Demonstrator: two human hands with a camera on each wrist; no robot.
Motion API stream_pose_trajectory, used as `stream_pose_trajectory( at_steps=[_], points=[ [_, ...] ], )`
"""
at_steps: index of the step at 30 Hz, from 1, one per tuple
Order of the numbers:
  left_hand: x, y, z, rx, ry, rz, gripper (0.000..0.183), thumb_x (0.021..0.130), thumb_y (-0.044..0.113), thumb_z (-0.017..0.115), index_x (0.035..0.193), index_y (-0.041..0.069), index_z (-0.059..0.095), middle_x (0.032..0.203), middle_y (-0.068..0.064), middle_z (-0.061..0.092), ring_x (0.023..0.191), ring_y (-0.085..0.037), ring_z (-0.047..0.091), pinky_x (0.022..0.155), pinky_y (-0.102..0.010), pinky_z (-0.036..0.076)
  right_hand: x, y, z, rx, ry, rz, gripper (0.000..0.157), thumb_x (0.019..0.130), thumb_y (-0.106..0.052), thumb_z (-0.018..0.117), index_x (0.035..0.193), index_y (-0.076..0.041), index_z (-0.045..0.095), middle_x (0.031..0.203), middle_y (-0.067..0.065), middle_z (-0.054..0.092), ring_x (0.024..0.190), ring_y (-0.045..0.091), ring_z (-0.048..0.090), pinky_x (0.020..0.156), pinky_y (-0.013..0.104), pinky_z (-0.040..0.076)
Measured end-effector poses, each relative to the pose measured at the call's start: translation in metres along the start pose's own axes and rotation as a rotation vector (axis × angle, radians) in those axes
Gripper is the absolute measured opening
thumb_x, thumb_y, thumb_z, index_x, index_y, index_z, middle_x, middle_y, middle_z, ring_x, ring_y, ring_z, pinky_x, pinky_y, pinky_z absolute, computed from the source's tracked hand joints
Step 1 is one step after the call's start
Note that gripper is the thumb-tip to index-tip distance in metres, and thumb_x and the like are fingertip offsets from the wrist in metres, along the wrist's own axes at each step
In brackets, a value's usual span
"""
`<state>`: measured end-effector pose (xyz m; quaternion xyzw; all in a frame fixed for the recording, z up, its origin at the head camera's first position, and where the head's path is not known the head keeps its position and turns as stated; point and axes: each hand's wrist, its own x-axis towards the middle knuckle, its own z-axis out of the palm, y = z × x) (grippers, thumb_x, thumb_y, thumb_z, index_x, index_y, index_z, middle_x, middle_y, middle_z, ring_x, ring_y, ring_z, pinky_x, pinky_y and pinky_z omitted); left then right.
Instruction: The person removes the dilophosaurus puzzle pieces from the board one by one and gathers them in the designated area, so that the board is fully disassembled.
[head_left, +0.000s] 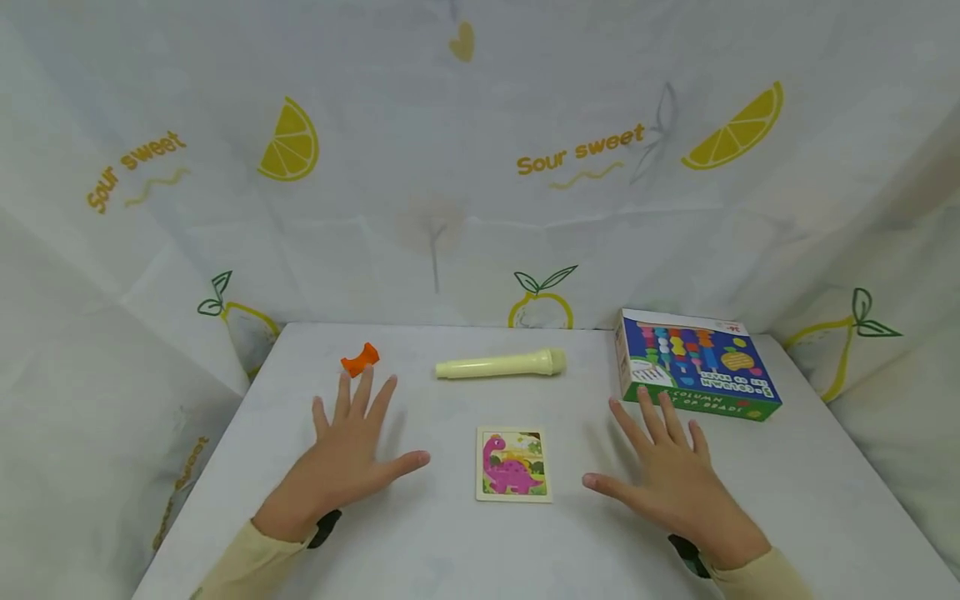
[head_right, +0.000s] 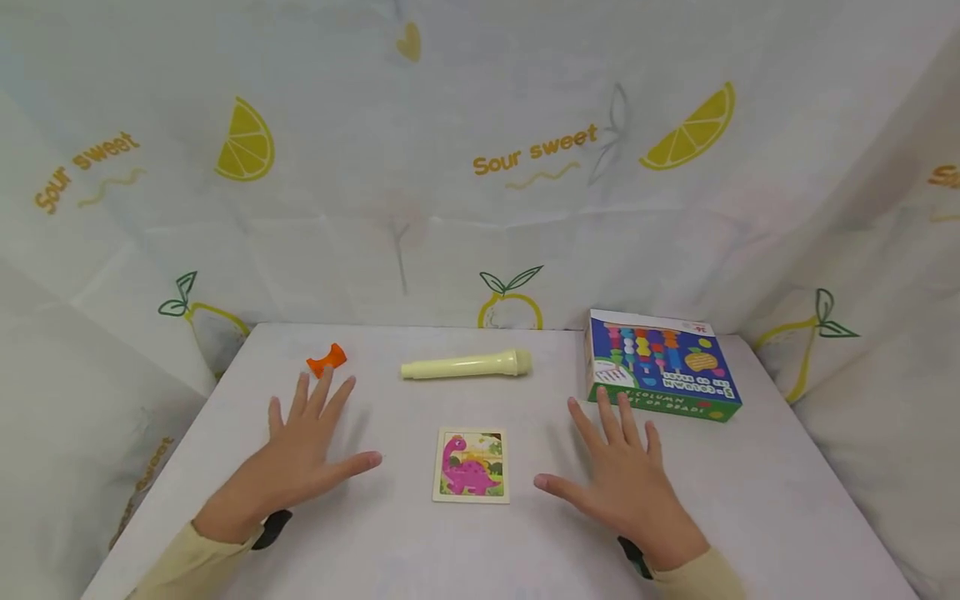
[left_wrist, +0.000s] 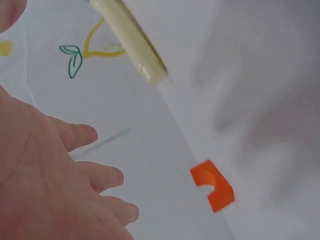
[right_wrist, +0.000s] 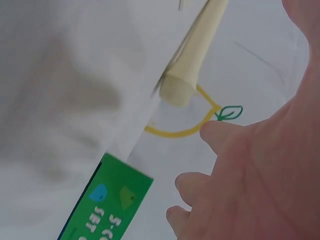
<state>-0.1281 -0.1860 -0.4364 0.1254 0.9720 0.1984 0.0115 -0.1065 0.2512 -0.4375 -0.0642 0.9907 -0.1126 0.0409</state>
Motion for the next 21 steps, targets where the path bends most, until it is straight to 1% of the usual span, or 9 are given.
stream_pose_trajectory(
  at_steps=[5,8,9,12,15,18,19,21],
  points=[
    [0.022,0.028,0.009,-0.008,-0.051,0.066,0.120,0.087,0.089,0.060,0.175,0.020,0.016,0.183,-0.017,-0.002,0.167,-0.052,-0.011,0.120,-0.086,-0.008,0.013,-0.029,0.005,0.033,0.021,-0.102,0.112,0.085,-0.089,0.063,0.172,-0.027,0.030,0.181,0.021,0.012,0.166,0.053,0.010,0.125,0.081,0.012],
    [0.033,0.040,0.014,-0.039,-0.100,0.104,0.119,0.088,0.087,0.061,0.175,0.020,0.015,0.183,-0.015,-0.002,0.167,-0.049,-0.013,0.123,-0.083,-0.006,0.022,-0.043,0.011,0.057,0.027,-0.172,0.111,0.086,-0.088,0.063,0.171,-0.025,0.032,0.182,0.018,0.014,0.167,0.049,0.014,0.126,0.078,0.018],
    [0.036,0.043,0.016,-0.045,-0.113,0.122,0.119,0.088,0.086,0.062,0.175,0.019,0.016,0.183,-0.015,-0.001,0.168,-0.049,-0.011,0.125,-0.082,-0.004,0.025,-0.048,0.013,0.067,0.026,-0.195,0.110,0.086,-0.086,0.064,0.171,-0.025,0.033,0.182,0.018,0.015,0.167,0.048,0.014,0.126,0.077,0.021],
    [0.044,0.049,0.026,-0.066,-0.146,0.184,0.113,0.091,0.079,0.066,0.174,0.016,0.021,0.182,-0.018,0.010,0.169,-0.049,-0.002,0.130,-0.075,0.006,0.034,-0.061,0.019,0.095,0.016,-0.263,0.106,0.088,-0.080,0.069,0.170,-0.021,0.037,0.181,0.017,0.019,0.167,0.046,0.018,0.124,0.074,0.029],
    [0.050,0.053,0.035,-0.085,-0.170,0.222,0.106,0.093,0.072,0.070,0.172,0.015,0.027,0.179,-0.015,0.027,0.168,-0.043,0.019,0.132,-0.066,0.022,0.041,-0.071,0.025,0.113,0.004,-0.314,0.103,0.089,-0.077,0.071,0.167,-0.016,0.043,0.179,0.018,0.027,0.165,0.045,0.025,0.122,0.071,0.037],
    [0.055,0.058,0.043,-0.123,-0.206,0.224,0.100,0.095,0.069,0.071,0.171,0.017,0.031,0.174,-0.010,0.040,0.162,-0.034,0.038,0.129,-0.057,0.035,0.046,-0.078,0.029,0.134,-0.025,-0.333,0.101,0.088,-0.075,0.074,0.163,-0.012,0.048,0.176,0.018,0.034,0.164,0.044,0.031,0.120,0.069,0.041],
    [0.057,0.060,0.044,-0.135,-0.217,0.220,0.099,0.095,0.069,0.071,0.171,0.018,0.033,0.172,-0.008,0.043,0.159,-0.031,0.042,0.128,-0.055,0.038,0.047,-0.080,0.030,0.145,-0.039,-0.331,0.099,0.089,-0.074,0.074,0.162,-0.011,0.050,0.175,0.018,0.035,0.163,0.043,0.032,0.120,0.068,0.042],
    [0.060,0.063,0.047,-0.146,-0.233,0.224,0.096,0.096,0.069,0.070,0.169,0.019,0.036,0.169,-0.007,0.048,0.157,-0.028,0.047,0.127,-0.052,0.041,0.048,-0.082,0.033,0.174,-0.074,-0.315,0.095,0.088,-0.071,0.077,0.160,-0.013,0.053,0.174,0.015,0.038,0.163,0.041,0.034,0.121,0.066,0.042]
  ],
)
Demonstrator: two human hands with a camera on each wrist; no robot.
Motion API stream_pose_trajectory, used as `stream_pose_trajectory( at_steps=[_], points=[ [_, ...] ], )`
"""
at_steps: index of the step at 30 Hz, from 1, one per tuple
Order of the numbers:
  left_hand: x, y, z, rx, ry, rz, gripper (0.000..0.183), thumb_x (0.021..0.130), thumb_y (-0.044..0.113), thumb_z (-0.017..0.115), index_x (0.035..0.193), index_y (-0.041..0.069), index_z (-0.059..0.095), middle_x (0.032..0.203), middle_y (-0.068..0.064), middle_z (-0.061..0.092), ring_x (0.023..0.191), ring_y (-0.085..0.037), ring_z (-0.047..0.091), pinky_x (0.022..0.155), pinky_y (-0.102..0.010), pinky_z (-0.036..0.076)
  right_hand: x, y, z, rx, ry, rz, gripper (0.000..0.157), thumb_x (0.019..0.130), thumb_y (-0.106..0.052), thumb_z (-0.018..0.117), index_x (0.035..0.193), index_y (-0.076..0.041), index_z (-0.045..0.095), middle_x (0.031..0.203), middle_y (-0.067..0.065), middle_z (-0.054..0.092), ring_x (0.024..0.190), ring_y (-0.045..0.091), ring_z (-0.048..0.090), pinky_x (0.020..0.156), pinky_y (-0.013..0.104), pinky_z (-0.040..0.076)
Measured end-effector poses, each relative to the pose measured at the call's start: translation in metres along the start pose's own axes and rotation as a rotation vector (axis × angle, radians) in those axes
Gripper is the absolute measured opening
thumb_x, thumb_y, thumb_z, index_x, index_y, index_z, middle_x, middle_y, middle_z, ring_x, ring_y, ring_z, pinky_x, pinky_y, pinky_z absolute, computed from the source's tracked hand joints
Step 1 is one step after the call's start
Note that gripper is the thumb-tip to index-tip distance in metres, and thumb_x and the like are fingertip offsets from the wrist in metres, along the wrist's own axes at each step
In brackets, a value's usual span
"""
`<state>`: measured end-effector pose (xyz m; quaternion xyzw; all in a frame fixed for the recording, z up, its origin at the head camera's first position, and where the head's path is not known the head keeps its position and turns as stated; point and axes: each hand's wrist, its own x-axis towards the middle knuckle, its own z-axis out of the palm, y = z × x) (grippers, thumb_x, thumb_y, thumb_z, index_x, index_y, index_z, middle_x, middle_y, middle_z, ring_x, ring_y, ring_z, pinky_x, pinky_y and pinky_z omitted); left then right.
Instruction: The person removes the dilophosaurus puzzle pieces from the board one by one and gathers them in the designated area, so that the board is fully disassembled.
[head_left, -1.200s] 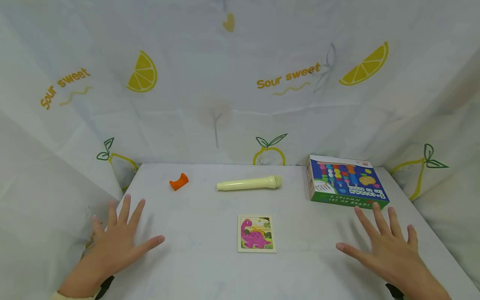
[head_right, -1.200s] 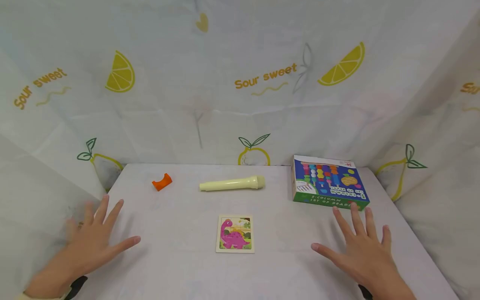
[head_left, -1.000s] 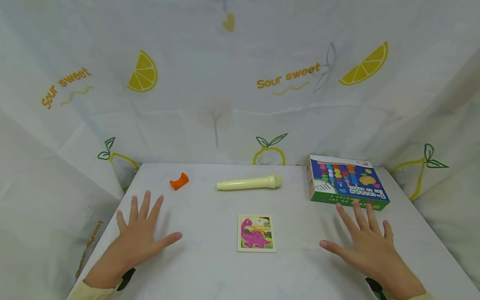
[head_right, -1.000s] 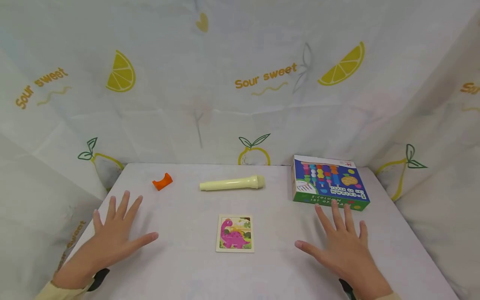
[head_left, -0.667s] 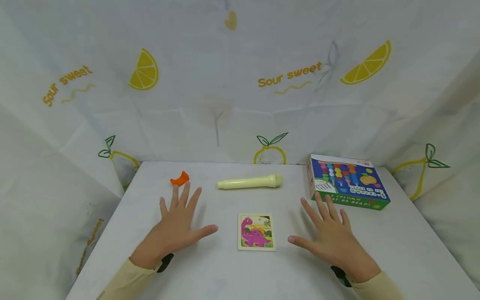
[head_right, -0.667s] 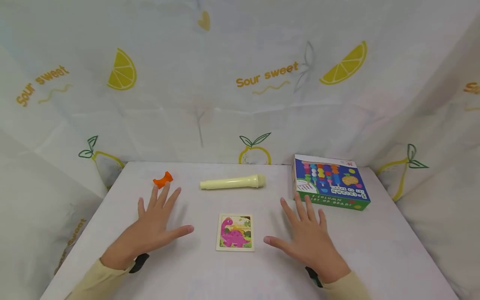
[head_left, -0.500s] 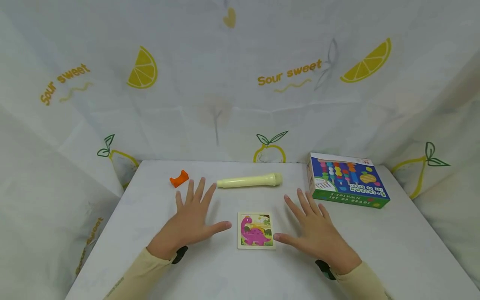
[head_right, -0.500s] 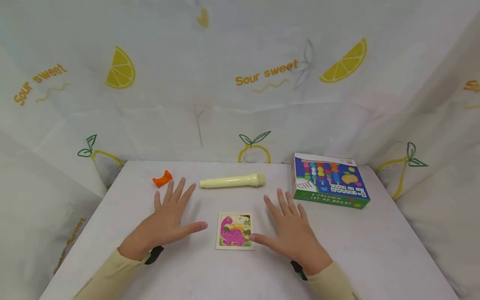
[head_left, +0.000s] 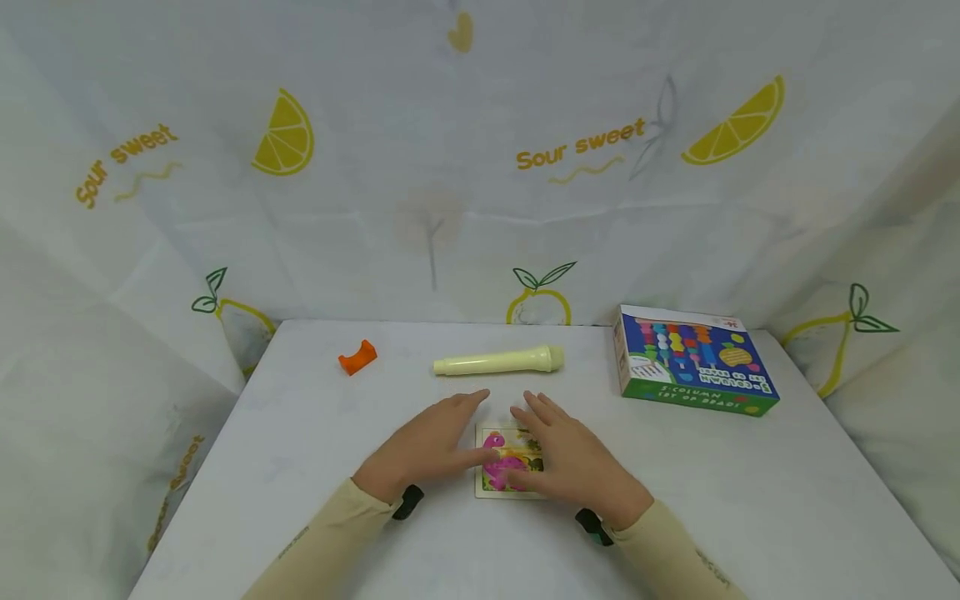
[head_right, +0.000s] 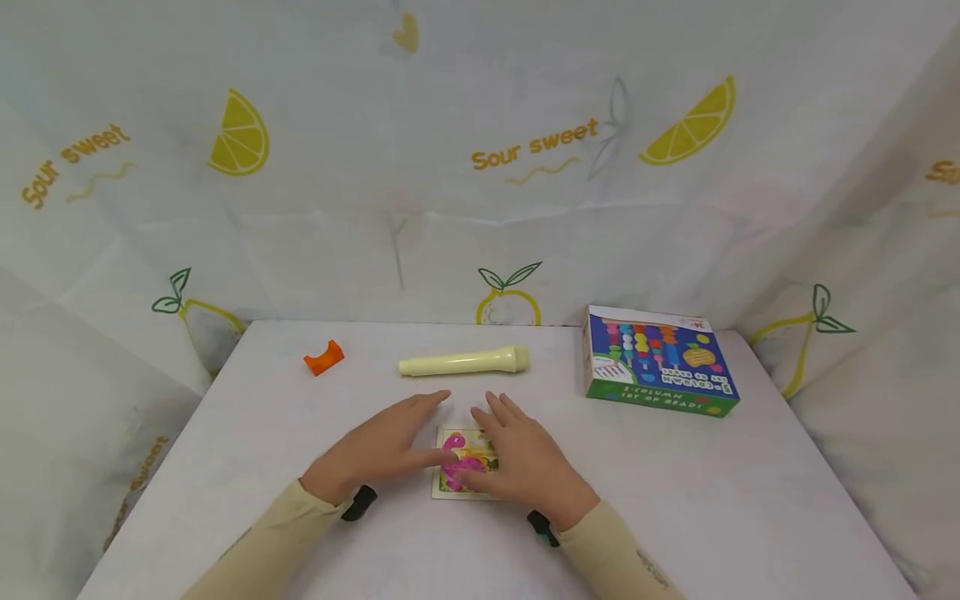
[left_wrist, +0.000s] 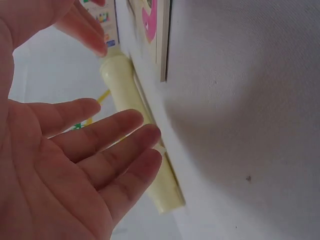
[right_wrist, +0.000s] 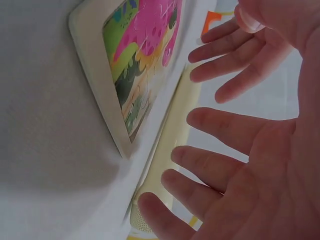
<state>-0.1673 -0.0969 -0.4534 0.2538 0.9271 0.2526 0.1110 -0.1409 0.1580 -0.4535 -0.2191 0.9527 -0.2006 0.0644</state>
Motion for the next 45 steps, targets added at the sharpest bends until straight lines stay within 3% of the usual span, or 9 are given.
stream_pose_trajectory(
  at_steps=[5,9,14,18,36,45],
  points=[
    [0.010,0.005,0.005,0.012,-0.014,0.031,0.082,0.098,0.063,0.072,0.161,0.016,0.049,0.162,-0.005,0.057,0.153,-0.024,0.052,0.126,-0.047,0.042,0.001,-0.002,0.003,0.082,-0.046,0.049,0.082,0.090,-0.063,0.081,0.154,-0.016,0.061,0.170,0.011,0.046,0.158,0.037,0.044,0.121,0.061,0.045],
    [0.014,0.006,0.007,0.034,-0.011,0.058,0.067,0.098,0.055,0.076,0.148,0.011,0.063,0.148,-0.005,0.068,0.142,-0.024,0.060,0.121,-0.045,0.048,0.002,-0.004,0.003,0.087,-0.066,0.050,0.074,0.090,-0.057,0.084,0.147,-0.012,0.067,0.163,0.013,0.053,0.151,0.037,0.052,0.118,0.059,0.048],
    [0.015,0.006,0.008,0.080,0.007,0.088,0.050,0.098,0.049,0.079,0.129,0.010,0.075,0.129,-0.002,0.075,0.124,-0.021,0.065,0.111,-0.040,0.054,0.002,-0.005,0.002,0.085,-0.082,0.048,0.066,0.089,-0.043,0.089,0.142,-0.009,0.070,0.159,0.015,0.057,0.148,0.037,0.055,0.118,0.057,0.049],
    [0.016,0.007,0.009,0.099,0.009,0.094,0.042,0.098,0.047,0.080,0.121,0.012,0.079,0.124,-0.001,0.075,0.119,-0.020,0.066,0.107,-0.038,0.056,0.001,-0.006,0.002,0.087,-0.086,0.055,0.062,0.089,-0.035,0.090,0.141,-0.007,0.070,0.160,0.016,0.056,0.148,0.037,0.054,0.119,0.057,0.048],
    [0.014,0.008,0.012,0.107,-0.003,0.058,0.038,0.096,0.044,0.083,0.120,0.013,0.079,0.130,-0.001,0.072,0.125,-0.020,0.063,0.109,-0.038,0.056,0.002,-0.008,0.004,0.088,-0.099,0.077,0.060,0.089,-0.033,0.091,0.141,-0.009,0.071,0.162,0.015,0.054,0.150,0.037,0.053,0.119,0.056,0.049],
    [0.013,0.011,0.012,0.137,0.018,0.076,0.036,0.096,0.041,0.083,0.118,0.012,0.081,0.128,-0.002,0.073,0.121,-0.021,0.064,0.105,-0.037,0.057,0.002,-0.009,0.004,0.094,-0.090,0.084,0.059,0.089,-0.032,0.091,0.139,-0.008,0.072,0.162,0.015,0.054,0.151,0.037,0.052,0.119,0.055,0.048]
  ],
)
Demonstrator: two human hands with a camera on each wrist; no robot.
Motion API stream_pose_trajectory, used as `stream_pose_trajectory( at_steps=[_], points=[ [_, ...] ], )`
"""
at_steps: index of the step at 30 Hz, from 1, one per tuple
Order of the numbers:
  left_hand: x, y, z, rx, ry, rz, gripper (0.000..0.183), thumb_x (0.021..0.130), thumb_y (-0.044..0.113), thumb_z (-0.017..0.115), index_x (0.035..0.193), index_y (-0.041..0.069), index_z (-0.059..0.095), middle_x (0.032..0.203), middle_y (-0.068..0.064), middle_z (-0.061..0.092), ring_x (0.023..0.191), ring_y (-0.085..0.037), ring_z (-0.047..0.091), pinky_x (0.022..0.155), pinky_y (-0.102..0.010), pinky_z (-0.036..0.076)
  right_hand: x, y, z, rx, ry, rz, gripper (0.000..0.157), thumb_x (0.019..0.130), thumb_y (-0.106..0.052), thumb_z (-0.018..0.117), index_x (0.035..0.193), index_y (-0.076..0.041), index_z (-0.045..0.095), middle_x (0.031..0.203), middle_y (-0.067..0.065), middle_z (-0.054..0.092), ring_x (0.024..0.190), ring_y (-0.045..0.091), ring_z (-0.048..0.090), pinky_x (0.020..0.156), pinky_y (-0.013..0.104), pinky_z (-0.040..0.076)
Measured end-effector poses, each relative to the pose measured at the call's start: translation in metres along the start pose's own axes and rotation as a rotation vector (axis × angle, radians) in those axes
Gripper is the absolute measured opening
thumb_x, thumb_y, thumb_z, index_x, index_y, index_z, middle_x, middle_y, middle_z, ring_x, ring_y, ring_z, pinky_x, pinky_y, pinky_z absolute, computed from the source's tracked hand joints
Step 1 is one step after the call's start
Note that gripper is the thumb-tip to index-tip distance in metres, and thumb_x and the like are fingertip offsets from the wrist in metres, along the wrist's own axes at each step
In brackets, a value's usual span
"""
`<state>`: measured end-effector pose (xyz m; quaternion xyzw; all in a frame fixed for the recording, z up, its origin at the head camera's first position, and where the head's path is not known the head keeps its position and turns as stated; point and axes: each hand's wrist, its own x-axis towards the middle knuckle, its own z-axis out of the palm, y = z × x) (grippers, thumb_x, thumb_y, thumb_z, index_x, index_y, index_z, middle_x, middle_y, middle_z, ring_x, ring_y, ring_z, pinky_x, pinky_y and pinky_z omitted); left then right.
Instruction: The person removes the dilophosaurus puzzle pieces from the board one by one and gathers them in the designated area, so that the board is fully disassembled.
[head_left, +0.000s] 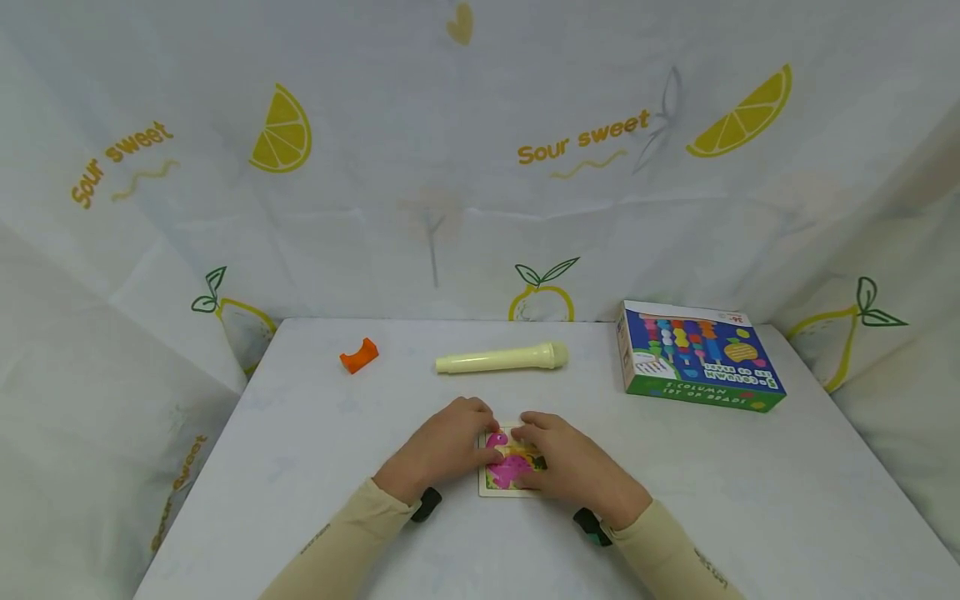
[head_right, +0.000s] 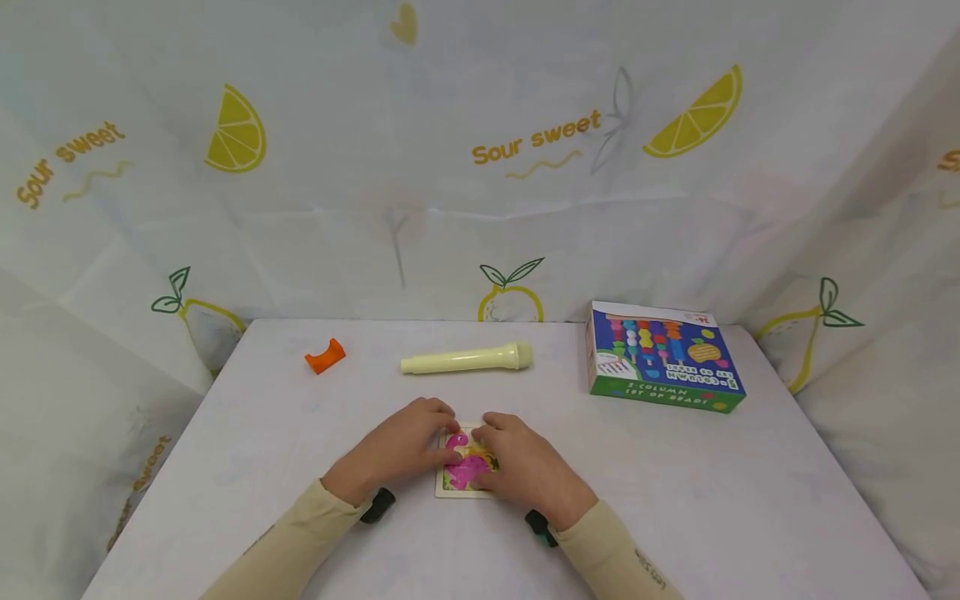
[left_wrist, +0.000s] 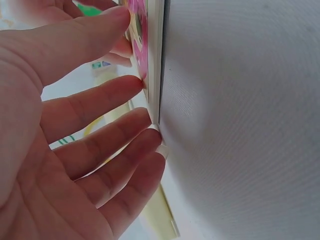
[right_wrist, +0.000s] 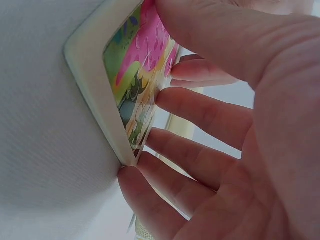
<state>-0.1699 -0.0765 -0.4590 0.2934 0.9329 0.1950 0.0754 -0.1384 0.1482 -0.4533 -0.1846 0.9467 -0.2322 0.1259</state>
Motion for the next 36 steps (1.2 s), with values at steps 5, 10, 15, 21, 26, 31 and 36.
stream_pose_trajectory(
  at_steps=[5,10,15,21,26,31,36],
  points=[
    [0.0003,0.0014,0.0000,0.021,0.003,0.001,0.036,0.096,0.041,0.083,0.117,0.012,0.080,0.128,-0.002,0.073,0.117,-0.020,0.064,0.103,-0.035,0.057,0.0007,-0.0005,0.0004,-0.007,0.000,0.000,0.059,0.088,-0.032,0.092,0.139,-0.009,0.072,0.162,0.014,0.054,0.151,0.037,0.052,0.119,0.055,0.048],
    [0.0005,0.0008,0.0015,0.024,0.003,-0.019,0.038,0.095,0.043,0.084,0.118,0.013,0.078,0.131,-0.002,0.071,0.116,-0.019,0.063,0.101,-0.034,0.057,0.0018,-0.0011,-0.0001,-0.008,-0.007,0.015,0.059,0.088,-0.032,0.091,0.139,-0.010,0.073,0.162,0.013,0.054,0.151,0.037,0.052,0.119,0.055,0.048],
    [0.0012,0.0012,0.0017,0.025,-0.002,-0.024,0.040,0.095,0.043,0.084,0.120,0.013,0.077,0.133,-0.003,0.069,0.115,-0.019,0.062,0.101,-0.034,0.057,0.0016,0.0002,-0.0001,-0.006,-0.005,0.019,0.060,0.089,-0.033,0.091,0.140,-0.010,0.071,0.162,0.013,0.054,0.150,0.036,0.052,0.120,0.055,0.047],
    [0.0005,0.0027,-0.0001,0.021,-0.008,-0.031,0.043,0.094,0.044,0.084,0.120,0.011,0.077,0.134,-0.005,0.069,0.117,-0.020,0.063,0.103,-0.035,0.057,0.0016,0.0009,0.0008,-0.004,-0.001,0.024,0.063,0.088,-0.033,0.092,0.142,-0.010,0.069,0.162,0.011,0.055,0.150,0.035,0.053,0.120,0.055,0.047],
    [-0.0008,0.0034,-0.0011,0.021,-0.008,-0.047,0.045,0.093,0.046,0.085,0.121,0.011,0.077,0.134,-0.005,0.069,0.117,-0.020,0.064,0.103,-0.036,0.058,0.0017,0.0003,0.0006,0.000,-0.004,0.023,0.060,0.088,-0.031,0.092,0.141,-0.009,0.071,0.163,0.012,0.055,0.151,0.035,0.052,0.121,0.054,0.046],
    [-0.0006,0.0036,-0.0013,0.020,-0.011,-0.042,0.046,0.092,0.046,0.086,0.122,0.011,0.077,0.134,-0.005,0.068,0.115,-0.020,0.063,0.101,-0.035,0.058,0.0026,-0.0012,-0.0008,-0.005,-0.009,0.033,0.061,0.088,-0.031,0.092,0.142,-0.013,0.071,0.163,0.012,0.055,0.151,0.035,0.053,0.120,0.055,0.047],
    [-0.0004,0.0034,-0.0002,0.038,-0.002,-0.038,0.046,0.092,0.046,0.086,0.121,0.011,0.076,0.132,-0.005,0.068,0.113,-0.019,0.062,0.100,-0.034,0.058,0.0024,-0.0021,-0.0008,-0.006,-0.010,0.025,0.057,0.087,-0.031,0.092,0.139,-0.015,0.074,0.162,0.012,0.055,0.150,0.036,0.053,0.119,0.056,0.049]
  ],
)
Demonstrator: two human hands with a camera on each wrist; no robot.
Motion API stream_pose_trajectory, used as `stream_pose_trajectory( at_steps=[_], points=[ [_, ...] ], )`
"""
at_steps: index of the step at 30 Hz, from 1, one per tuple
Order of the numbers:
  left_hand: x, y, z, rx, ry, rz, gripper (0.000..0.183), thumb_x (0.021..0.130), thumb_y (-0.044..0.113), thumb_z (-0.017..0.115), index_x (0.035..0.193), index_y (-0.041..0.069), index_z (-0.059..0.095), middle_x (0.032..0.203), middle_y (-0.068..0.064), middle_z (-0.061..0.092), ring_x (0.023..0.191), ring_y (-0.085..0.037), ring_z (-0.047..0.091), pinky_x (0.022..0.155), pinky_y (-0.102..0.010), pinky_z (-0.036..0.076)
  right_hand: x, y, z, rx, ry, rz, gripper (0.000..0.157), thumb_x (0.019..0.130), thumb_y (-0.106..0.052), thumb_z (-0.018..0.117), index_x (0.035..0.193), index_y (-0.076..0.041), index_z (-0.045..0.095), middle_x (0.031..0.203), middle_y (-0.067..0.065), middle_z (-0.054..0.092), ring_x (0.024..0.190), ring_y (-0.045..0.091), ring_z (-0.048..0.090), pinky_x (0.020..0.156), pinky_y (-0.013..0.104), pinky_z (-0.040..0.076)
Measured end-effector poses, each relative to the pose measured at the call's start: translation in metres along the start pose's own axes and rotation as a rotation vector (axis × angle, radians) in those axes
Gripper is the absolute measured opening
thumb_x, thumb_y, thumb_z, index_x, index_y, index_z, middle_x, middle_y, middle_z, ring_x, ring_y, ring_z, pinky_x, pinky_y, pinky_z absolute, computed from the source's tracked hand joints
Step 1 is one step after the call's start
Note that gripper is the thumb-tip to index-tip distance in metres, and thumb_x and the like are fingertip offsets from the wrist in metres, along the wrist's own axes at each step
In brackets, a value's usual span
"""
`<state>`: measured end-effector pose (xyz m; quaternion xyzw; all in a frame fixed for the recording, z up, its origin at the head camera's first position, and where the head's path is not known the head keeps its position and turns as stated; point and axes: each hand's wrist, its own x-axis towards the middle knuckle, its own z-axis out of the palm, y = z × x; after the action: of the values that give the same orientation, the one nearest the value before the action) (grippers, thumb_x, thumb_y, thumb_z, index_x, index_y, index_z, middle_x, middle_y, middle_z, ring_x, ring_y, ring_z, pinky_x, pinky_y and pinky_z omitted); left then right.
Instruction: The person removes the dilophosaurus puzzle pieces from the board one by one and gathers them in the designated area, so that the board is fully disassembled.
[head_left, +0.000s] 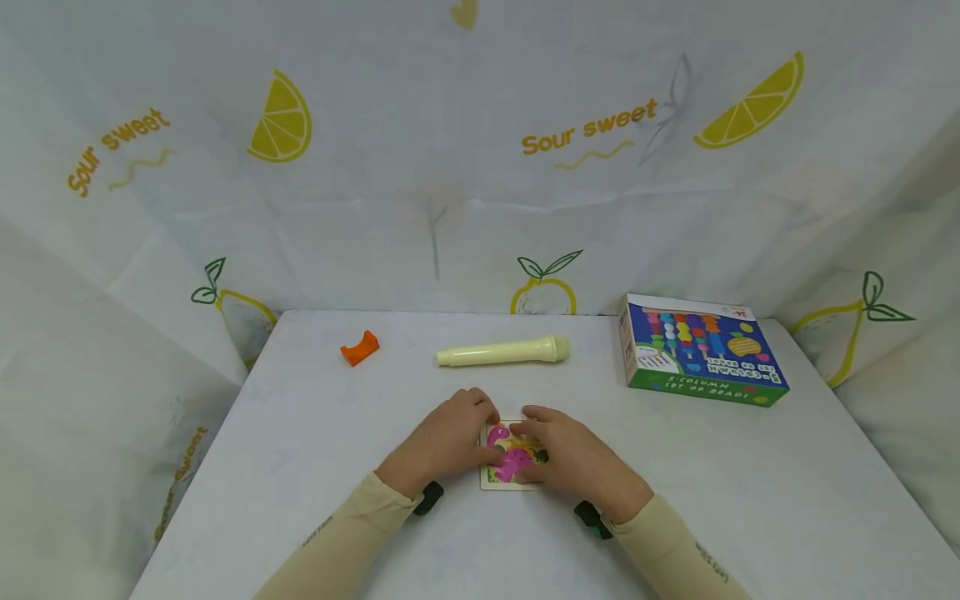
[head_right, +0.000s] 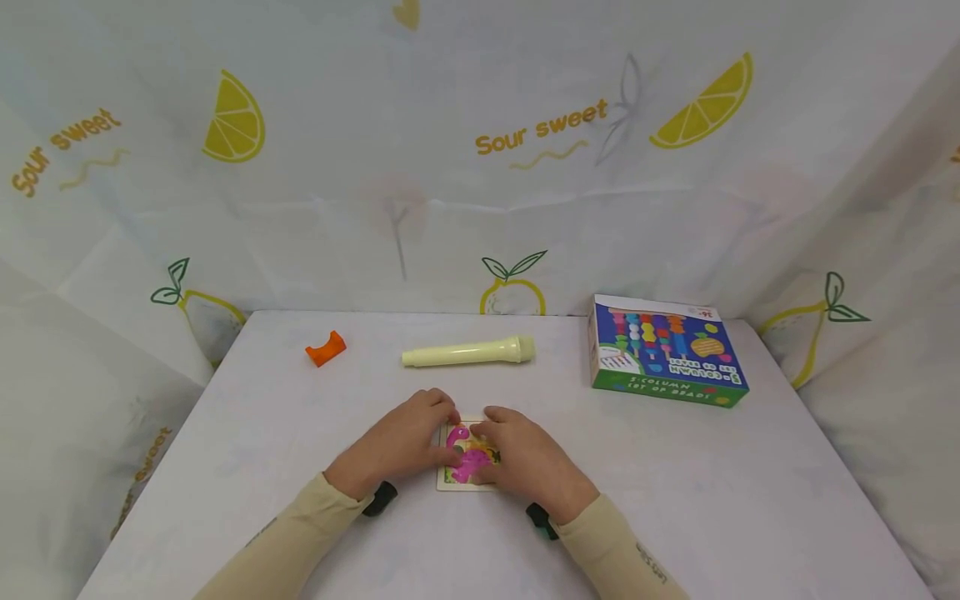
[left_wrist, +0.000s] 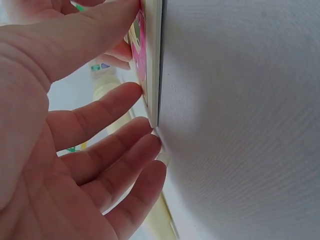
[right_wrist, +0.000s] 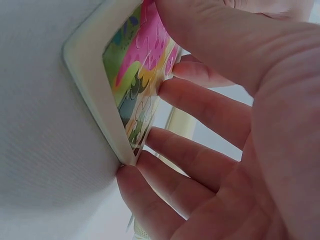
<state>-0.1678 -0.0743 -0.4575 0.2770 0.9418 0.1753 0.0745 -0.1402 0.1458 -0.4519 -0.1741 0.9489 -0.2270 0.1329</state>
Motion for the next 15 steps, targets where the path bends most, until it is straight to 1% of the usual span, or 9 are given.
stream_pose_trajectory(
  at_steps=[6,10,15],
  points=[
    [0.0008,-0.0009,0.0018,0.004,0.017,-0.003,0.045,0.093,0.046,0.086,0.120,0.011,0.076,0.130,-0.005,0.067,0.112,-0.019,0.062,0.100,-0.034,0.058,0.0000,-0.0003,0.0007,0.002,0.006,0.004,0.056,0.086,-0.031,0.093,0.137,-0.015,0.075,0.162,0.012,0.056,0.150,0.036,0.054,0.119,0.056,0.049],
    [0.0022,-0.0008,0.0028,-0.011,0.012,-0.020,0.045,0.093,0.045,0.086,0.120,0.011,0.075,0.127,-0.004,0.067,0.110,-0.018,0.061,0.100,-0.034,0.058,0.0004,0.0001,0.0013,0.008,0.009,0.012,0.056,0.086,-0.031,0.093,0.137,-0.015,0.075,0.161,0.011,0.057,0.150,0.036,0.054,0.119,0.056,0.049],
    [0.0044,-0.0005,0.0022,-0.030,0.014,-0.041,0.045,0.092,0.043,0.087,0.120,0.010,0.074,0.118,-0.003,0.067,0.103,-0.015,0.059,0.096,-0.032,0.058,0.0013,0.0006,0.0013,0.007,0.012,0.015,0.056,0.086,-0.031,0.094,0.137,-0.016,0.075,0.161,0.011,0.057,0.150,0.035,0.055,0.118,0.055,0.049]
  ],
)
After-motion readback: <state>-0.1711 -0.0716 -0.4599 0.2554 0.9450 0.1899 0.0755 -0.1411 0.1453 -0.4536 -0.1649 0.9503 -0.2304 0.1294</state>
